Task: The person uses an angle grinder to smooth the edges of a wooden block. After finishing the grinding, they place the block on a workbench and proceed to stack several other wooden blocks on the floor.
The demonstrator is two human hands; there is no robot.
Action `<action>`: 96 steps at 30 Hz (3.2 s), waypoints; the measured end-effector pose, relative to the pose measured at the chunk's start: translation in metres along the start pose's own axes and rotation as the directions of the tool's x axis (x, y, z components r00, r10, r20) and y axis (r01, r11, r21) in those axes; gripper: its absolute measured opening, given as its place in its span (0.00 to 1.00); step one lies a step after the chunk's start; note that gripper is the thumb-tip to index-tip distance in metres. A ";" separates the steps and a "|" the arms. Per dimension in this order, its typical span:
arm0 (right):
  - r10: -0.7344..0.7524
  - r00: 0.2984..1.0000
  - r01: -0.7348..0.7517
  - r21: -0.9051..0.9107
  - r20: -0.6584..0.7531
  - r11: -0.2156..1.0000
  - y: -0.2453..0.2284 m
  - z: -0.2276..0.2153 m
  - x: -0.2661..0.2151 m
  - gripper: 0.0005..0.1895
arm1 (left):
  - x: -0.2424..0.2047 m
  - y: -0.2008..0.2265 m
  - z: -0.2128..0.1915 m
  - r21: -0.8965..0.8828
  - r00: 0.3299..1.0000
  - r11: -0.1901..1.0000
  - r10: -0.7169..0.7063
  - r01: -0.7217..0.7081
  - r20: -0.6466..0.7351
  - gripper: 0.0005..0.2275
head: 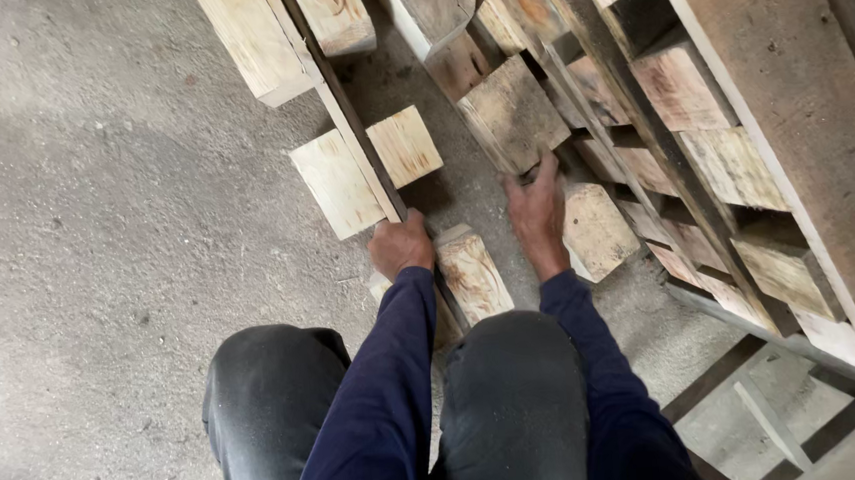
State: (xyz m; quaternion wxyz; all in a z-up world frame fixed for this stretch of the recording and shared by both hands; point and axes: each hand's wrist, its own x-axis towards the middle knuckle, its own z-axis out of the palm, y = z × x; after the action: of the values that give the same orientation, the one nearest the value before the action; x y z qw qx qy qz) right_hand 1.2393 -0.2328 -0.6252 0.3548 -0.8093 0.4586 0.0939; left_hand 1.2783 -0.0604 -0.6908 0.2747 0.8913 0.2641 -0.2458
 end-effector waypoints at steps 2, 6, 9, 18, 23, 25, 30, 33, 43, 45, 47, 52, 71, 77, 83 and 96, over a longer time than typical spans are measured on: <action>-0.104 0.994 0.104 -0.015 -0.008 0.994 0.001 -0.004 0.015 0.32 | 0.002 0.002 0.003 -0.006 1.000 1.000 0.008 -0.008 -0.011 0.24; -0.464 0.873 0.448 -0.128 -0.150 0.885 0.015 -0.007 0.033 0.28 | 0.002 -0.003 0.005 0.005 1.000 1.000 0.014 -0.014 0.003 0.23; -0.467 0.877 0.478 0.109 -0.116 0.871 0.033 0.008 0.014 0.37 | 0.004 -0.008 0.008 0.000 0.997 0.998 0.059 -0.060 -0.052 0.24; -0.328 0.864 0.166 0.398 0.383 0.902 0.057 0.049 -0.059 0.52 | 0.014 -0.030 0.010 -0.092 0.991 0.987 0.130 -0.132 -0.022 0.32; -0.302 0.772 -0.025 0.501 0.559 0.865 0.060 0.042 -0.062 0.55 | 0.024 -0.055 -0.011 -0.070 0.973 0.978 0.184 -0.195 -0.137 0.33; -0.306 0.815 0.188 0.276 0.493 0.943 0.057 0.050 -0.070 0.53 | 0.025 -0.064 -0.020 -0.085 0.958 0.968 0.218 -0.236 -0.185 0.32; -0.265 0.860 0.103 0.361 0.436 0.927 0.044 0.058 -0.092 0.51 | 0.031 -0.078 -0.038 -0.277 0.978 0.938 0.203 -0.207 -0.042 0.31; -0.164 0.811 -0.061 0.360 0.562 0.931 0.030 0.045 -0.094 0.52 | 0.042 -0.083 -0.045 -0.215 0.982 0.958 0.186 -0.190 -0.037 0.31; -0.195 0.861 -0.010 0.399 0.469 0.917 -0.018 -0.046 -0.110 0.41 | 0.048 -0.086 -0.027 -0.190 0.978 0.960 0.199 -0.206 -0.058 0.29; -0.227 0.865 0.048 0.378 0.446 0.925 -0.026 -0.071 -0.108 0.40 | 0.047 -0.083 -0.022 -0.225 0.947 0.922 0.291 -0.316 -0.137 0.27; -0.319 0.852 0.162 0.371 0.416 0.914 -0.031 -0.094 -0.105 0.38 | 0.046 -0.080 -0.021 -0.184 0.936 0.921 0.316 -0.342 -0.158 0.26; -0.336 0.880 0.197 0.385 0.336 0.902 -0.001 -0.134 -0.132 0.39 | 0.040 -0.073 -0.025 -0.142 0.952 0.947 0.266 -0.287 -0.148 0.26; -0.580 0.798 0.406 -0.564 -0.165 0.719 0.108 -0.069 -0.067 0.28 | 0.044 -0.081 -0.012 -0.256 0.910 0.873 0.400 -0.416 -0.113 0.22; -0.602 0.769 0.477 -0.435 -0.214 0.763 0.085 -0.066 -0.077 0.13 | 0.044 -0.061 0.018 -0.037 0.885 0.884 0.465 -0.465 -0.010 0.21; -0.398 0.811 0.415 0.057 0.429 0.908 0.095 0.040 -0.151 0.50 | 0.034 -0.058 -0.005 -0.269 0.927 0.892 0.375 -0.362 -0.005 0.30; 0.133 0.803 -0.509 0.553 0.581 0.660 0.116 0.077 -0.160 0.49 | 0.037 -0.004 -0.022 -0.384 0.957 0.877 0.247 -0.287 -0.151 0.43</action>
State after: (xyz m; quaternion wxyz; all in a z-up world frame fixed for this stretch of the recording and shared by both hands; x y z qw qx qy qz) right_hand 1.0689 -0.1120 -0.6622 0.7087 -0.4690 0.4940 0.1838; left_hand 1.3096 -0.0314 -0.6979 0.4700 0.8544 0.1965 -0.1021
